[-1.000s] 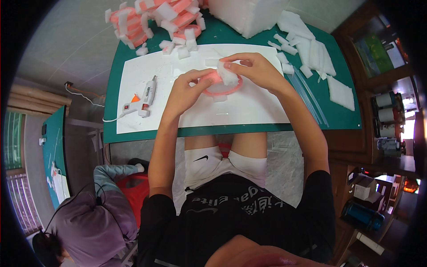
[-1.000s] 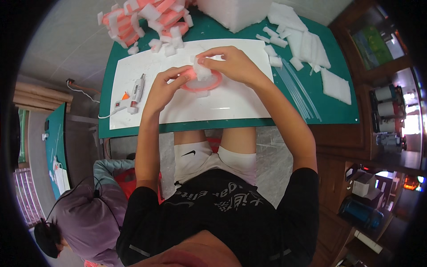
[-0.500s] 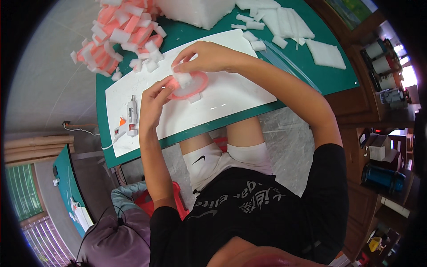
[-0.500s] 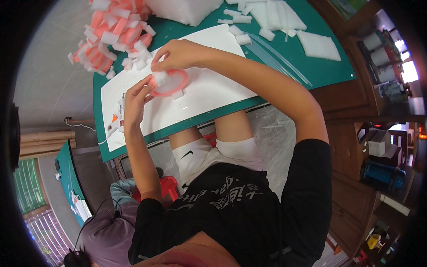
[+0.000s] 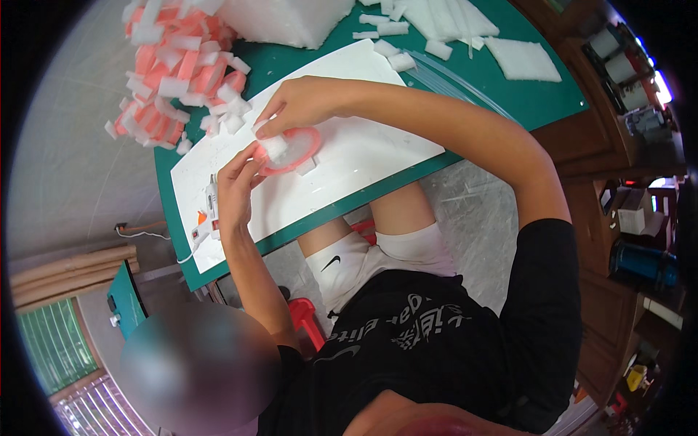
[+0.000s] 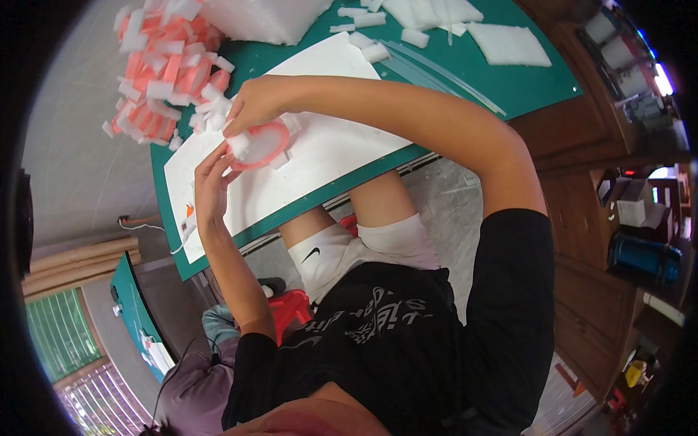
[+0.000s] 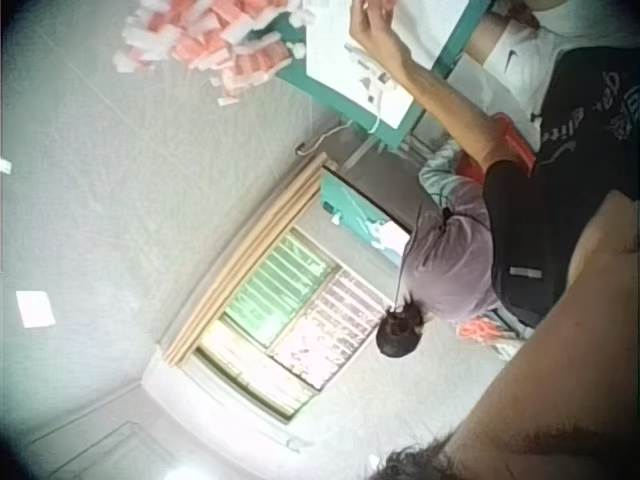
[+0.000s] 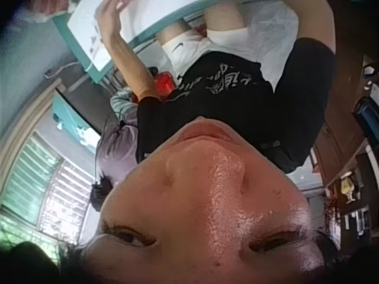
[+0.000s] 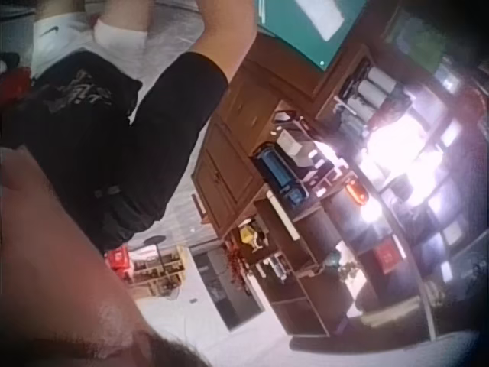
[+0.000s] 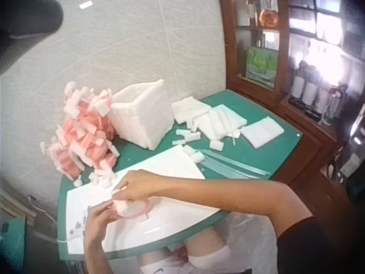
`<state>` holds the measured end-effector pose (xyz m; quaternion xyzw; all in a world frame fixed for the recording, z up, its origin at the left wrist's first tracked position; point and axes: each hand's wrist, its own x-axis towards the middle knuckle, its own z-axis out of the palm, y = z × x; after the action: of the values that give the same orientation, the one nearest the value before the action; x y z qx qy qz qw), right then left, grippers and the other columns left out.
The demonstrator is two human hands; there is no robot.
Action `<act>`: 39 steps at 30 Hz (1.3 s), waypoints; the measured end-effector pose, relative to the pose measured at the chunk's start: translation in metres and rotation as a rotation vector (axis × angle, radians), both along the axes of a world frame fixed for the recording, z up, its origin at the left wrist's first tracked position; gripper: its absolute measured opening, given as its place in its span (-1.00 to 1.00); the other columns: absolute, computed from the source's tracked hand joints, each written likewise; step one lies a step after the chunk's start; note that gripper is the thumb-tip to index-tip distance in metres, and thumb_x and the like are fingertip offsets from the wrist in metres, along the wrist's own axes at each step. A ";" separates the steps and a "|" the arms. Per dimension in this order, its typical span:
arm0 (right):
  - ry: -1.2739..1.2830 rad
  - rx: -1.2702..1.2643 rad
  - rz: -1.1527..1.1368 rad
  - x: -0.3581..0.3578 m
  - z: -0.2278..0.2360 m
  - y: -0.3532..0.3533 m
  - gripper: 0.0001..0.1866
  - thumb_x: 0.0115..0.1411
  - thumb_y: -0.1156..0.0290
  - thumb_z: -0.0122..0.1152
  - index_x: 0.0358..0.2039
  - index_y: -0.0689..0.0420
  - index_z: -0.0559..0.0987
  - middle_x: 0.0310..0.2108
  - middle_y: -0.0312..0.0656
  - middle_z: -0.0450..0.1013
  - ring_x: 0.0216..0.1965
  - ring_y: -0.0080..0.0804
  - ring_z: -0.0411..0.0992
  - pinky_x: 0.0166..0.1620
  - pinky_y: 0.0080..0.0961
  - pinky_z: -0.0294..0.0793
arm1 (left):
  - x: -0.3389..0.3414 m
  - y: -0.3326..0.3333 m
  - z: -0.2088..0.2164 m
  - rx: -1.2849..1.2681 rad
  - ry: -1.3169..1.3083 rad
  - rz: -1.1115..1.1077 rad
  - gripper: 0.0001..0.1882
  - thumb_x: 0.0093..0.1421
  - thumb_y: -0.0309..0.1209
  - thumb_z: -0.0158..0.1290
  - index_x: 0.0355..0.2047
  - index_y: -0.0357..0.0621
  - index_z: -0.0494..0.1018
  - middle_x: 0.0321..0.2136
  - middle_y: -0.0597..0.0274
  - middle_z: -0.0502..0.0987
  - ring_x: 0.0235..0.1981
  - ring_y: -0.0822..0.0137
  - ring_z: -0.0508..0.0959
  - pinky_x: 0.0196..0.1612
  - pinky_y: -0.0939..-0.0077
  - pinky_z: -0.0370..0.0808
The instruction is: Using a hot glue gun to assemble small foam blocks into a structure.
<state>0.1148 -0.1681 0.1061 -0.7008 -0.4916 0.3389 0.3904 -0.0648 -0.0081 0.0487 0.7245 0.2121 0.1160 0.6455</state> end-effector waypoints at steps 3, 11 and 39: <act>0.013 -0.026 0.042 0.008 -0.006 0.008 -0.49 0.07 -0.04 0.32 -0.07 0.02 0.68 -0.07 -0.01 0.56 -0.08 -0.22 0.51 0.00 -0.47 0.43 | 0.001 0.001 -0.002 -0.017 -0.013 -0.003 -0.60 0.22 -0.42 0.11 0.05 -0.29 0.50 -0.14 0.17 0.59 -0.17 0.39 0.59 -0.08 0.45 0.54; 0.049 -0.182 0.028 0.021 0.000 0.012 -0.42 0.03 -0.09 0.33 -0.05 0.05 0.67 0.13 0.01 0.43 0.23 -0.01 0.26 0.24 -0.10 0.17 | 0.004 0.000 0.001 -0.004 -0.010 -0.004 -0.60 0.21 -0.41 0.10 0.05 -0.30 0.50 -0.14 0.17 0.60 -0.16 0.39 0.59 -0.08 0.43 0.55; 0.063 -0.166 0.039 0.009 0.000 0.003 -0.43 0.12 0.01 0.34 0.05 0.11 0.59 0.29 -0.03 0.28 0.26 -0.13 0.29 0.32 -0.28 0.12 | 0.004 -0.007 -0.002 0.156 -0.033 -0.044 -0.63 0.21 -0.24 0.18 -0.05 -0.20 0.59 -0.30 0.34 0.57 -0.33 0.53 0.46 -0.24 0.58 0.41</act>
<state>0.1239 -0.1648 0.1064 -0.7100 -0.4630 0.4079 0.3392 -0.0608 -0.0151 0.0463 0.7751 0.1757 0.1301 0.5929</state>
